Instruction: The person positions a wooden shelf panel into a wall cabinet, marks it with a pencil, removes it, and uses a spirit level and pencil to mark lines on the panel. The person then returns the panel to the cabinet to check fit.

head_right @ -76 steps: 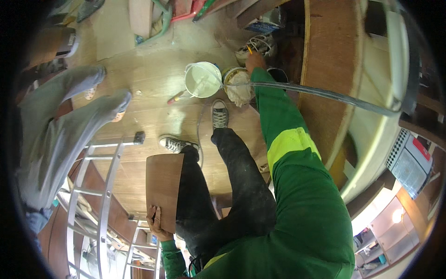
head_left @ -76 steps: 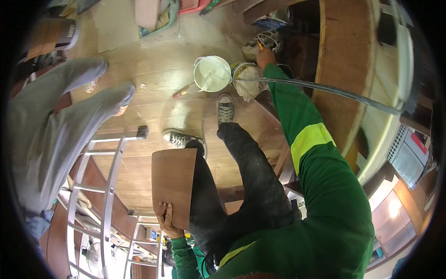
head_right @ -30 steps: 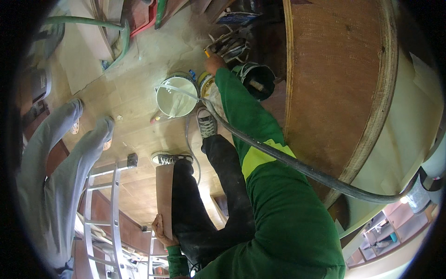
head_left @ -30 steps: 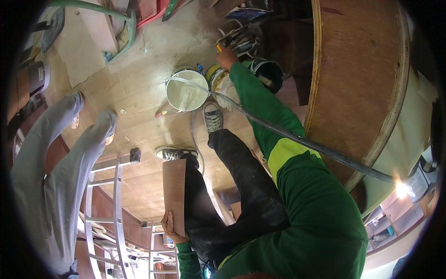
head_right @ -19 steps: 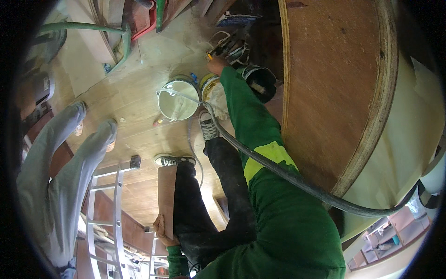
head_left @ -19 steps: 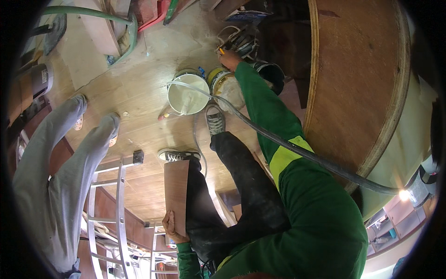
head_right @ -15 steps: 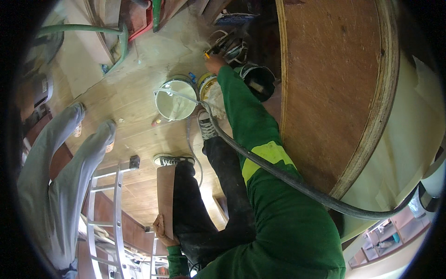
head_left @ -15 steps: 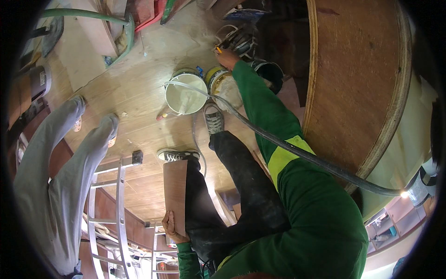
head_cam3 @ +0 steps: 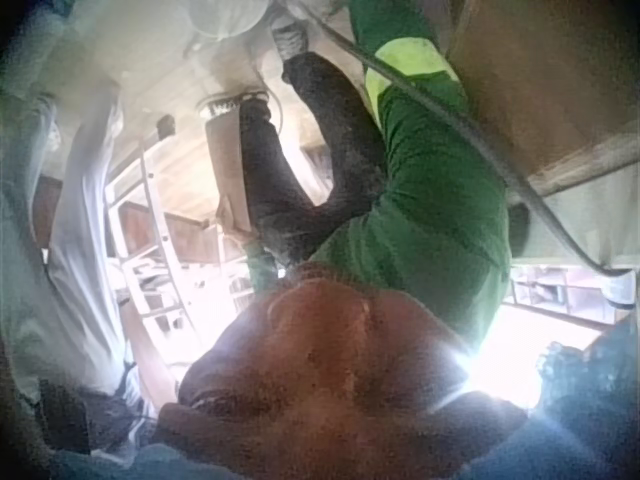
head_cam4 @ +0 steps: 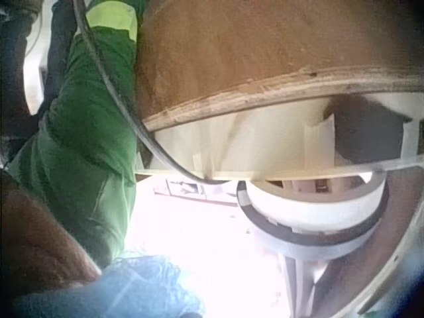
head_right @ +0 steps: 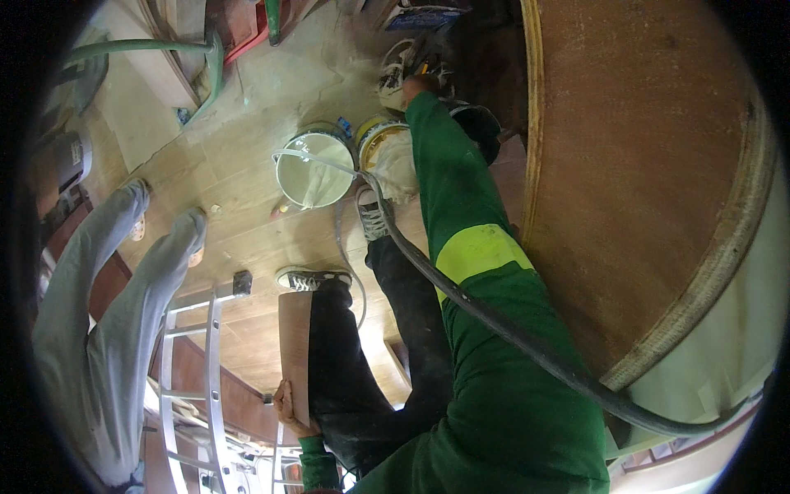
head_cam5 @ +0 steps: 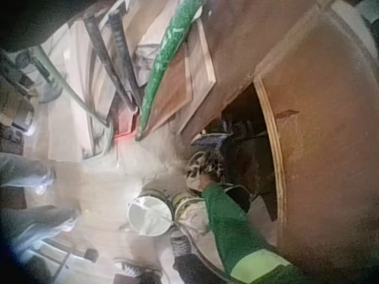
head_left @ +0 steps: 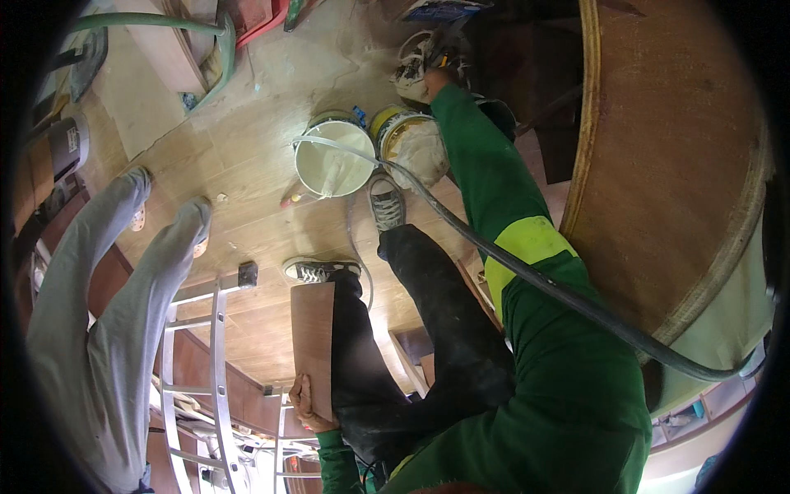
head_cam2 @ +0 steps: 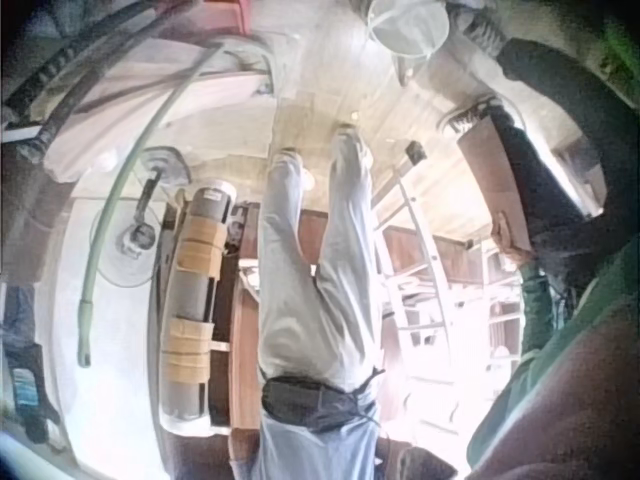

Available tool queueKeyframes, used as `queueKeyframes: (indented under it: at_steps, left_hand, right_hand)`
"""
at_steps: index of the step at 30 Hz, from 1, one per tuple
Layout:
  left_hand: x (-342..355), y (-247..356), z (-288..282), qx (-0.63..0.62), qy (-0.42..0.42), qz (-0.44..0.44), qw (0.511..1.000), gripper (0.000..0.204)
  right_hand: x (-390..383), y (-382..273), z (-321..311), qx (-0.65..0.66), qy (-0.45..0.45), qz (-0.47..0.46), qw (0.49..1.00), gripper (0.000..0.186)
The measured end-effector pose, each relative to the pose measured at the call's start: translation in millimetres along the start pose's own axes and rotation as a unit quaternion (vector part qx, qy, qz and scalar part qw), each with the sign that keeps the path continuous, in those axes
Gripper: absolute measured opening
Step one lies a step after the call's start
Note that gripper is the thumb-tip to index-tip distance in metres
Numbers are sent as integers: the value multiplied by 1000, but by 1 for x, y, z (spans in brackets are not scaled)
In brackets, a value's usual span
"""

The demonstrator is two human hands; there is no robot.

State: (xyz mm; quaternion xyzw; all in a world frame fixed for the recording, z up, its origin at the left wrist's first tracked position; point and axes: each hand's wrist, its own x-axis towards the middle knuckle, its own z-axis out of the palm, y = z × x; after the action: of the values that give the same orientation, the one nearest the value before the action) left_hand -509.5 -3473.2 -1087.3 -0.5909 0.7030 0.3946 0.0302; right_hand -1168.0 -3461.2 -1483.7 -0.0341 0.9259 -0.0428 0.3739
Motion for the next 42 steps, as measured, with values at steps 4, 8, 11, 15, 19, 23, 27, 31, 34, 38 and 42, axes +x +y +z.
queueKeyframes:
  at_steps: [4,8,11,15,19,23,27,31,34,38,42]
  left_hand:
    - [4,0,0,-16,0,-21,1000,38]
    - [5,0,1,-24,9,-17,1000,36]
    - [-3,-9,1,-84,23,-94,992,34]
    - [-2,-11,5,-54,32,-68,996,32]
    - [2,-15,1,-78,34,-100,991,30]
    - [7,-5,-1,42,22,-6,999,30]
    - [4,-19,0,-4,32,-32,999,30]
    - [5,-17,0,-19,37,-58,997,31]
    - [10,-15,2,-30,49,-82,995,33]
    - [14,-18,-3,-23,31,-48,998,35]
    - [18,-17,-4,32,22,-19,999,34]
  right_hand:
    - [20,20,18,391,87,168,901,35]
    - [33,26,29,254,82,103,958,34]
    - [27,19,33,172,76,60,980,34]
    - [26,16,34,71,81,18,994,33]
    - [24,16,33,-16,90,-13,996,33]
    - [29,-4,34,-34,102,-50,993,32]
    - [48,3,38,-12,75,-10,997,34]
    - [37,9,52,141,190,8,972,41]
    - [50,25,44,-75,81,3,994,38]
    - [72,61,52,350,101,135,922,37]
    - [54,40,50,399,53,228,886,25]
